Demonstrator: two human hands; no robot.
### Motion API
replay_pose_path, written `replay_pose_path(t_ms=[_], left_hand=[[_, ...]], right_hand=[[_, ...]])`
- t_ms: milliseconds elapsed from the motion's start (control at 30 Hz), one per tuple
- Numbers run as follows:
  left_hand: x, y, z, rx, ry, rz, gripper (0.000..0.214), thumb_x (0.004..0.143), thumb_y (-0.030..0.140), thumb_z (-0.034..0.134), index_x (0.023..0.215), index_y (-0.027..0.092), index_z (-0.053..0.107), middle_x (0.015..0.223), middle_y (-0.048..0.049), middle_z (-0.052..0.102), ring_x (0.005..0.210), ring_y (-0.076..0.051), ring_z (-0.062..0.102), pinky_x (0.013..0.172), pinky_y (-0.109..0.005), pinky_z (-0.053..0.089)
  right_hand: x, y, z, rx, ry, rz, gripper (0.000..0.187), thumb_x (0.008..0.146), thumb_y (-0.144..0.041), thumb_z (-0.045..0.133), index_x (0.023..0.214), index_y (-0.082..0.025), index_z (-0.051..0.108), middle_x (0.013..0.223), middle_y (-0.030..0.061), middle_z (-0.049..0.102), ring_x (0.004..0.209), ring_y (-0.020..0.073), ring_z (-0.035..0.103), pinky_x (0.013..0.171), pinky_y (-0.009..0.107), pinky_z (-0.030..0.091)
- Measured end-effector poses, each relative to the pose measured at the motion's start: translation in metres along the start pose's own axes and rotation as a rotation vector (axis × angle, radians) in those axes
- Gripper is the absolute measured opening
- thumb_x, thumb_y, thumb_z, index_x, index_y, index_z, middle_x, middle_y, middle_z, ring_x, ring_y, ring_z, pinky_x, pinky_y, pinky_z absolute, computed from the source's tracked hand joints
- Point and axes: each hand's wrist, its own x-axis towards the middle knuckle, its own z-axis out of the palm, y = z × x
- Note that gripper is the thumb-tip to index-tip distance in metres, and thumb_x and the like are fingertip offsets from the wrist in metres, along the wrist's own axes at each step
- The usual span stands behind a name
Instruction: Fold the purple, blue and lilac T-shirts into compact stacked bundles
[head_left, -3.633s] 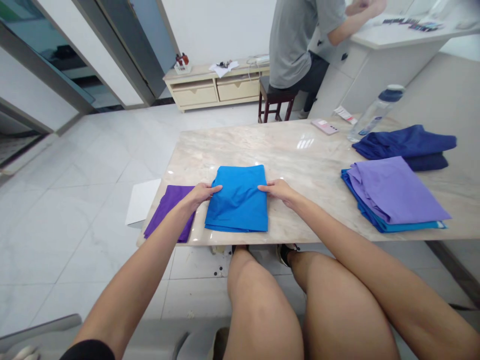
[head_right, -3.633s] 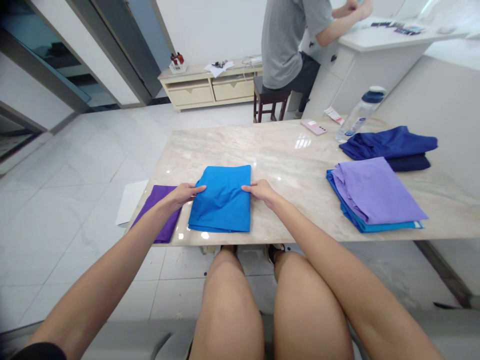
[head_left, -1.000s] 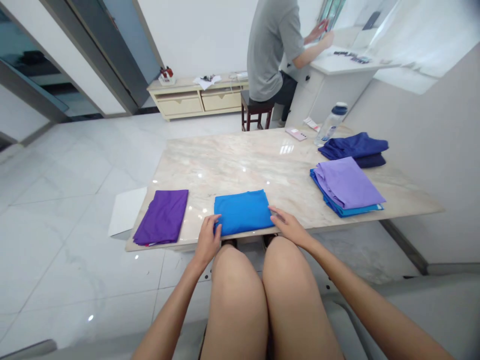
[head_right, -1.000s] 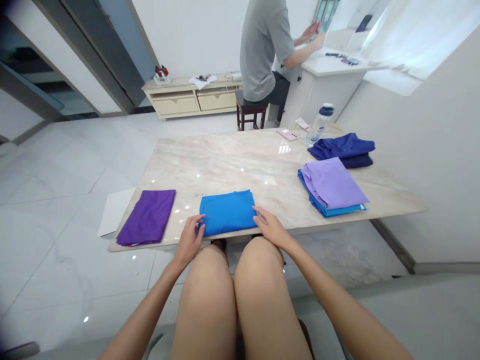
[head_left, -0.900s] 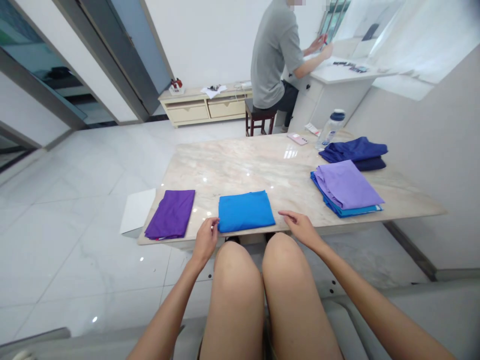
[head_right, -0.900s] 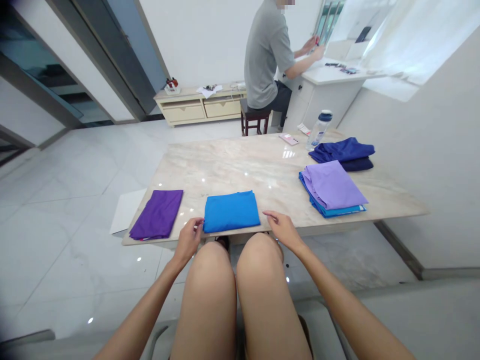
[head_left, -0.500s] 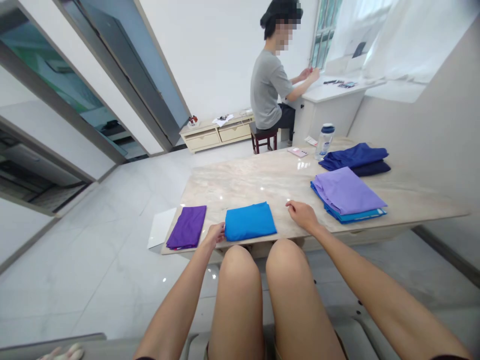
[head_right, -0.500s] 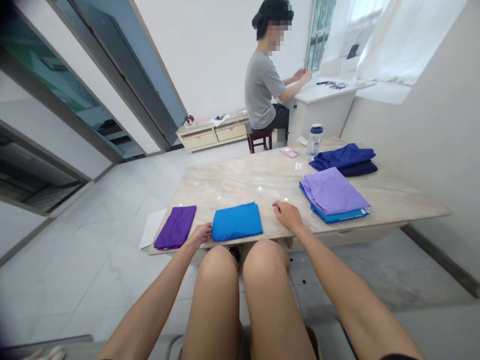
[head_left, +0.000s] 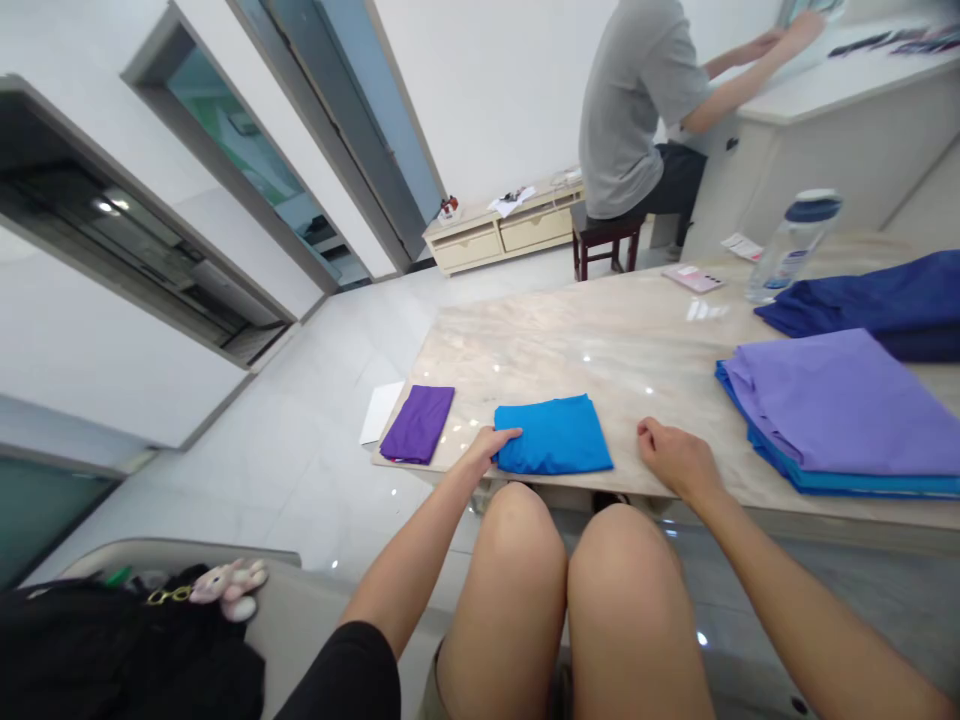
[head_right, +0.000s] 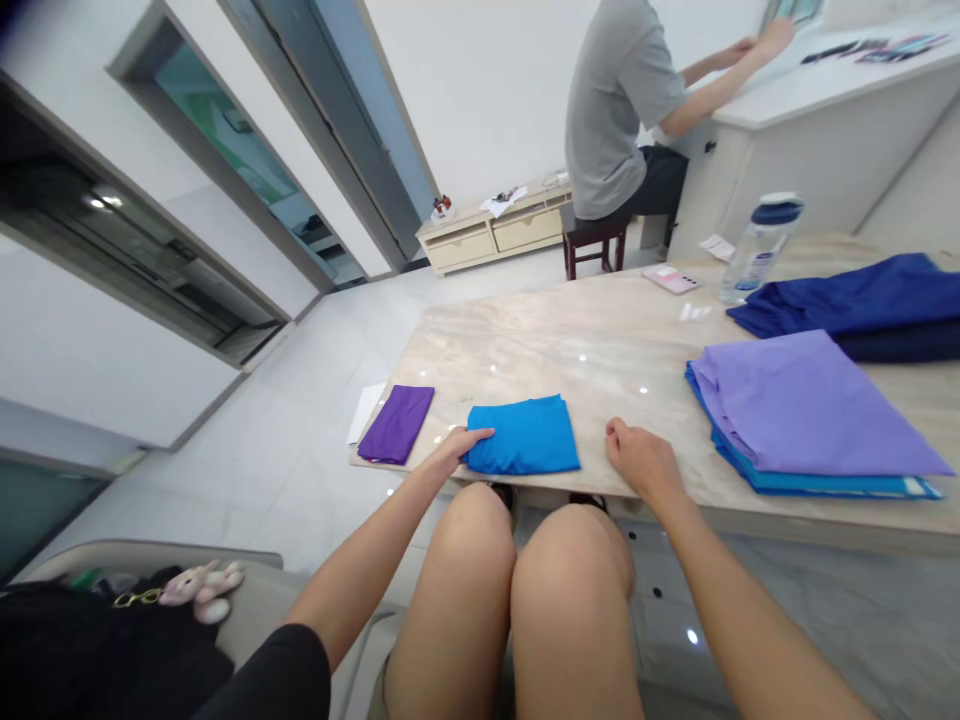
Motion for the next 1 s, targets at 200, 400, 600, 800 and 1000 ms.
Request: replay_pose_path(t_ms=[200,400,600,800,1000], left_hand=[[-0.017,0.021,0.011,-0.004,-0.015,0.083,0.037,0.079,0.031,0.091,0.111,0.015,0.082,0.131,-0.0192,0.081,0.126,-0.037,0.075,0.109,-0.047,0.061],[-0.04,0.047,-0.017,-0.125,-0.016,0.119,0.041,0.084,0.032,0.088,0.119,0.015,0.078,0.134,-0.0195,0.08,0.124,-0.035,0.076,0.107,-0.046,0.062],[-0.094,0.074,-0.114,-0.301,0.157,0.049,0.036,0.082,0.034,0.091,0.11,0.014,0.079,0.109,-0.0182,0.084,0.097,-0.034,0.082,0.081,-0.041,0.068],[-0.138,0.064,-0.207,-0.396,0.418,0.036,0.028,0.084,0.026,0.088,0.105,0.012,0.076,0.098,-0.0135,0.083,0.08,-0.024,0.079,0.063,-0.028,0.064],[-0.108,0.07,-0.246,-0.478,0.453,0.15,0.017,0.085,0.021,0.083,0.087,0.016,0.066,0.073,-0.0014,0.069,0.062,-0.013,0.065,0.06,-0.024,0.061]], right_hand=[[-0.001,0.001,0.0,-0.021,0.007,-0.011,0.028,0.108,-0.027,0.051,0.115,-0.02,0.077,0.095,0.0105,0.083,0.075,0.0224,0.073,0.062,0.03,0.031],[-0.002,0.002,0.0,-0.036,0.015,-0.01,0.028,0.106,-0.028,0.052,0.112,-0.02,0.078,0.09,0.0107,0.081,0.075,0.0238,0.072,0.062,0.031,0.032],[-0.004,0.004,0.004,-0.042,0.056,-0.012,0.029,0.104,-0.03,0.051,0.108,-0.02,0.078,0.085,0.0101,0.079,0.072,0.0246,0.07,0.061,0.031,0.033],[-0.002,0.007,0.009,-0.067,0.057,0.021,0.029,0.104,-0.032,0.05,0.107,-0.021,0.077,0.08,0.0106,0.077,0.067,0.0261,0.067,0.06,0.034,0.034],[-0.003,0.006,0.007,-0.1,0.026,0.061,0.03,0.105,-0.033,0.048,0.109,-0.021,0.075,0.081,0.0124,0.077,0.069,0.0296,0.069,0.062,0.036,0.036]])
